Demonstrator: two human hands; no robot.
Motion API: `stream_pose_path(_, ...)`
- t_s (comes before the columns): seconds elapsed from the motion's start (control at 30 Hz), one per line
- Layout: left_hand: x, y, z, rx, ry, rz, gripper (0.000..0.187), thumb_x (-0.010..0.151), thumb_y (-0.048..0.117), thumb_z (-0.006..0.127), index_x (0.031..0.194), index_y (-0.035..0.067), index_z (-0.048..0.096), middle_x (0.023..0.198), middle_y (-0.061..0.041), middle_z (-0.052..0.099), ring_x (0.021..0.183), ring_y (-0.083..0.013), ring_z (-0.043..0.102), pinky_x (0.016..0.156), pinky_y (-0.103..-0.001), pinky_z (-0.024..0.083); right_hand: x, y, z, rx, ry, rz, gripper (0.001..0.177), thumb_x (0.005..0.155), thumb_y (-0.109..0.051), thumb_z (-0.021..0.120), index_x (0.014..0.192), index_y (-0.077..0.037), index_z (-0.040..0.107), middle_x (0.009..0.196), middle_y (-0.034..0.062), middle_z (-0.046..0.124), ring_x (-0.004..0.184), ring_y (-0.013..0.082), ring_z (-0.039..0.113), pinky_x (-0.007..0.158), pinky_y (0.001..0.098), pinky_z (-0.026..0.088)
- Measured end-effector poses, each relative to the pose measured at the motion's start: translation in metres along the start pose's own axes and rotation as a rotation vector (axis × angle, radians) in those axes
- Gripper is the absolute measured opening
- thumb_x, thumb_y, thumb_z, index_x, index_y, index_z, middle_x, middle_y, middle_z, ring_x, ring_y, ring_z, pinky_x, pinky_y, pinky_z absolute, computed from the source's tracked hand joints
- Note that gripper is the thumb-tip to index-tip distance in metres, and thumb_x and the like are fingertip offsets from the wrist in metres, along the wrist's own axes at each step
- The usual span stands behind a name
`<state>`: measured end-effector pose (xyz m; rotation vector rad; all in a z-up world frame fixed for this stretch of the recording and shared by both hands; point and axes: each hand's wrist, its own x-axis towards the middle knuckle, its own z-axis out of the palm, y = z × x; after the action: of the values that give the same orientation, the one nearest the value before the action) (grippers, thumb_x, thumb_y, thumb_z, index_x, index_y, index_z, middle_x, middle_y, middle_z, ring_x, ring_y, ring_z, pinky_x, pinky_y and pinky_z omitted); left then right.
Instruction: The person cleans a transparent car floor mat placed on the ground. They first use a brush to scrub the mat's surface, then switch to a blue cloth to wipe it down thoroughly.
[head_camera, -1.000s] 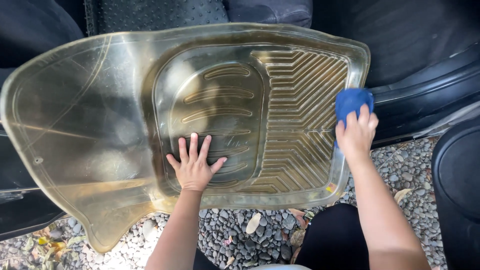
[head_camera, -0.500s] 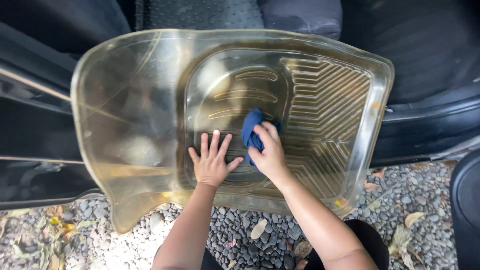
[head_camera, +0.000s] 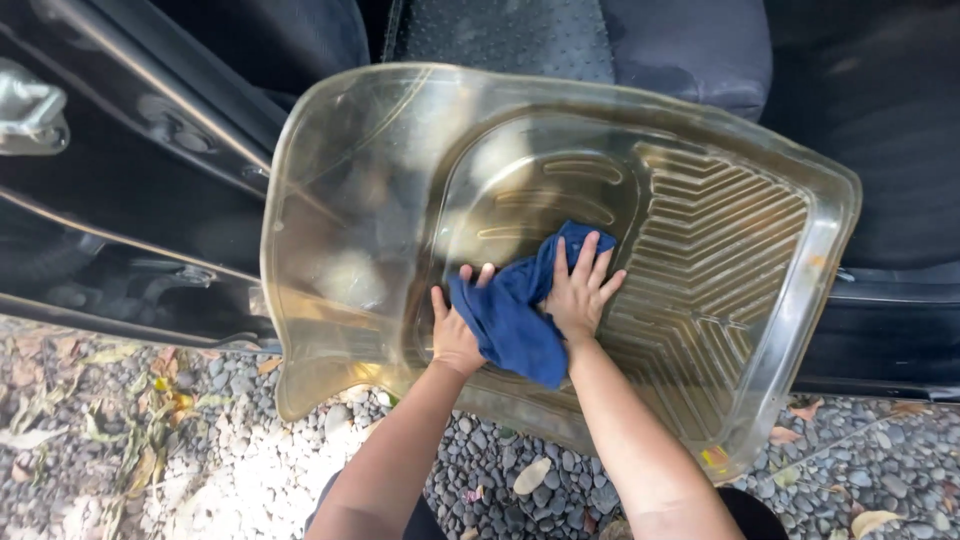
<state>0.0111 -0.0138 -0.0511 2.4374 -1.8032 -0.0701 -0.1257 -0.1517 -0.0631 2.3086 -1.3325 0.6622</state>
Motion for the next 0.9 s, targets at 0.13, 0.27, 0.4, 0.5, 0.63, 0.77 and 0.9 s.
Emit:
stream_pose_path(0.13, -0.04, 0.025, -0.03, -0.415, 0.088, -0.028, 0.066, 0.091, 0.029, 0.056, 0.154, 0.035, 0.038, 0.166, 0.0, 0.016, 0.15, -0.036, 0.019, 0.116, -0.064, 0.026, -0.008, 0.001, 0.019, 0.312, -0.295, 0.074, 0.095, 0.081, -0.01, 0.065, 0.165, -0.024, 0.023, 0.172, 0.0224, -0.006, 0.154, 0.0506, -0.004, 0.112, 0.0809, 0.007)
stream_pose_path(0.27, -0.062, 0.059, -0.025, -0.986, 0.325, -0.093, 0.078, 0.08, 0.003, 0.069, 0.152, 0.02, 0.045, 0.155, -0.013, 0.038, 0.136, -0.0436, 0.048, 0.111, -0.051, 0.046, -0.011, 0.006, 0.036, 0.289, -0.458, 0.102, 0.131, 0.059, 0.003, 0.083, 0.166, -0.026, 0.014, 0.171, 0.0188, -0.017, 0.154, 0.0471, -0.015, 0.116, 0.0779, 0.002)
stream_pose_path(0.4, -0.048, 0.066, 0.002, -1.148, 0.265, -0.199, 0.062, 0.078, 0.007, 0.075, 0.133, 0.026, 0.053, 0.127, -0.016, 0.051, 0.124, -0.0401, 0.054, 0.107, -0.048, 0.047, -0.019, 0.009, 0.058, 0.159, -0.215, 0.019, 0.113, 0.075, 0.017, 0.067, 0.166, -0.026, 0.015, 0.172, 0.0227, -0.003, 0.155, 0.0483, 0.001, 0.113, 0.0763, 0.015)
stream_pose_path(0.5, -0.026, 0.037, -0.072, -1.205, 0.639, -0.25, 0.032, 0.078, 0.0, 0.069, 0.103, 0.019, 0.073, 0.103, -0.006, 0.07, 0.106, -0.0239, 0.066, 0.098, -0.036, 0.05, -0.013, 0.007, 0.014, 0.339, -0.051, 0.044, 0.094, 0.081, 0.011, 0.069, 0.16, -0.019, 0.029, 0.171, 0.0238, 0.003, 0.156, 0.047, 0.008, 0.113, 0.0755, 0.016)
stream_pose_path(0.63, 0.014, 0.0, -0.179, -1.048, 1.285, -0.198, 0.028, 0.089, 0.001, 0.072, 0.114, 0.01, 0.062, 0.115, -0.011, 0.063, 0.112, -0.0258, 0.061, 0.104, -0.035, 0.044, -0.013, 0.011, 0.018, 0.821, 0.144, 0.165, 0.099, 0.083, -0.051, 0.081, 0.156, -0.01, 0.027, 0.169, 0.0249, 0.01, 0.157, 0.0414, 0.015, 0.12, 0.0693, 0.003)
stream_pose_path(0.77, 0.08, -0.001, -0.173, -0.56, 1.139, -0.015, 0.036, 0.078, 0.032, 0.075, 0.113, 0.025, 0.075, 0.106, 0.003, 0.074, 0.102, -0.0214, 0.066, 0.1, -0.037, 0.045, -0.01, 0.001, 0.009, 0.522, -0.006, 0.086, 0.086, 0.09, -0.052, 0.07, 0.158, -0.013, 0.035, 0.171, 0.0204, 0.01, 0.157, 0.0408, 0.006, 0.117, 0.0707, 0.002)
stream_pose_path(0.9, 0.115, 0.028, -0.106, 0.137, 0.877, 0.101, 0.044, 0.088, 0.039, 0.068, 0.131, 0.041, 0.06, 0.094, 0.002, 0.057, 0.084, -0.0272, 0.057, 0.072, -0.049, 0.045, -0.006, -0.003, 0.012, 0.433, 0.018, 0.09, 0.087, 0.087, -0.049, 0.068, 0.158, -0.013, 0.034, 0.17, 0.0217, 0.01, 0.156, 0.0434, 0.005, 0.114, 0.073, 0.005)
